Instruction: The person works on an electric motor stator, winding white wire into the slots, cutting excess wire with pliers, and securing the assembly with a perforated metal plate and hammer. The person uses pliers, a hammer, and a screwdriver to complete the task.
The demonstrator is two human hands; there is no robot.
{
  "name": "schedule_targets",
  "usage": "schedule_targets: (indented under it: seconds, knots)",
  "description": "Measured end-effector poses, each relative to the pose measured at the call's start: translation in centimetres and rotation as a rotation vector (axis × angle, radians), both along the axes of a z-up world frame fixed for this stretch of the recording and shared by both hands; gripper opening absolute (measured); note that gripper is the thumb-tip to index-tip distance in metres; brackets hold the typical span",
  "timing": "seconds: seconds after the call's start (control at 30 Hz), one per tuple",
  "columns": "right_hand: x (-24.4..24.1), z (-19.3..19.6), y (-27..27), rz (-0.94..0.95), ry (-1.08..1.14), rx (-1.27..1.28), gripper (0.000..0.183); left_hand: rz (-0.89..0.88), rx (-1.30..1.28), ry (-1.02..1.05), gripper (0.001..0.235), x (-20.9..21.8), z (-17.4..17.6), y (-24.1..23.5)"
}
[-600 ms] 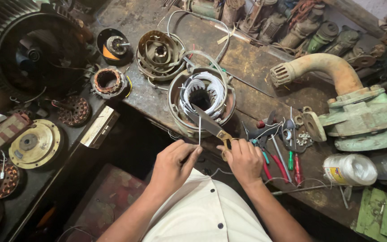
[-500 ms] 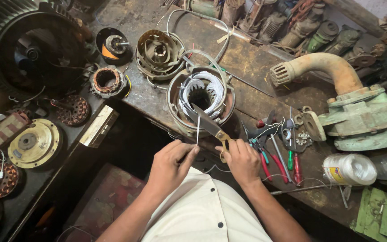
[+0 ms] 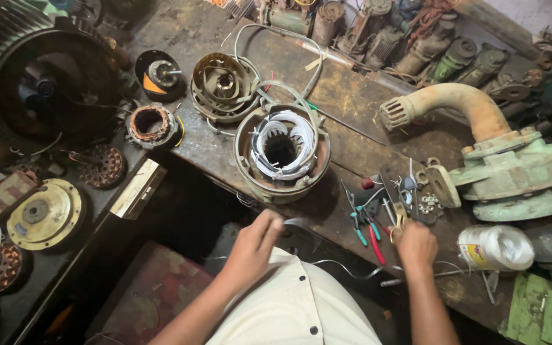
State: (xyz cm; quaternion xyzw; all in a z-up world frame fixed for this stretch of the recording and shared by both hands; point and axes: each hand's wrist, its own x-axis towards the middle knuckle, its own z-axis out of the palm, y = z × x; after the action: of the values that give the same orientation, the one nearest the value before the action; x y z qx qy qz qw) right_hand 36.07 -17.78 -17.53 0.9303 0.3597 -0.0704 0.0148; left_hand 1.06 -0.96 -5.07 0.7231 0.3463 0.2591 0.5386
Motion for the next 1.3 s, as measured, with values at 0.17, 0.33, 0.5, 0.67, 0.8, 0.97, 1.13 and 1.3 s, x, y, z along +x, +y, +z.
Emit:
schedule_targets:
  seconds: [0.17,0.33,0.5,0.67,0.8,0.97,1.13,1.3]
  knots:
    - [-1.3,4.2,2.0,0.279,0.104,0.349,0.032,-0.151,-0.145,-0.037,0.022,4.4,1.6,-0.4]
    - [-9.5,10.9,5.3,0.611,1.03,0.882,0.043,-0.212,0.022,-0.132,0.018,7.3,2.1,-1.1]
    - [-12.8,12.5,8.6,0.386,1.07,1.019,0.044,-0.22,0.102,-0.071,0.017,7.3,2.1,-0.4]
    - [-8.2,10.8,12.8,-0.076,1.298,1.213,0.038,0.07,0.82,0.035,0.025,5.6,1.7,3.4]
    - [-4.0,9.9,19.2,0.294,0.847,1.093,0.037,0.232,1.12,0.138,0.036,5.9,0.1,7.8]
    - [-4.8,8.8,24.0,0.472,0.903,0.933,0.033,0.082,1.005,0.044,0.029,6.4,-2.6,9.6]
    - [-6.3,8.2,22.7,0.347,0.668,0.976,0.026,-0.025,1.004,-0.086,0.033,5.7,-3.8,10.7]
    - [-8.2,9.1,19.3,0.147,0.598,1.022,0.022,-0.406,0.962,-0.217,0.032,5.7,-3.9,17.0]
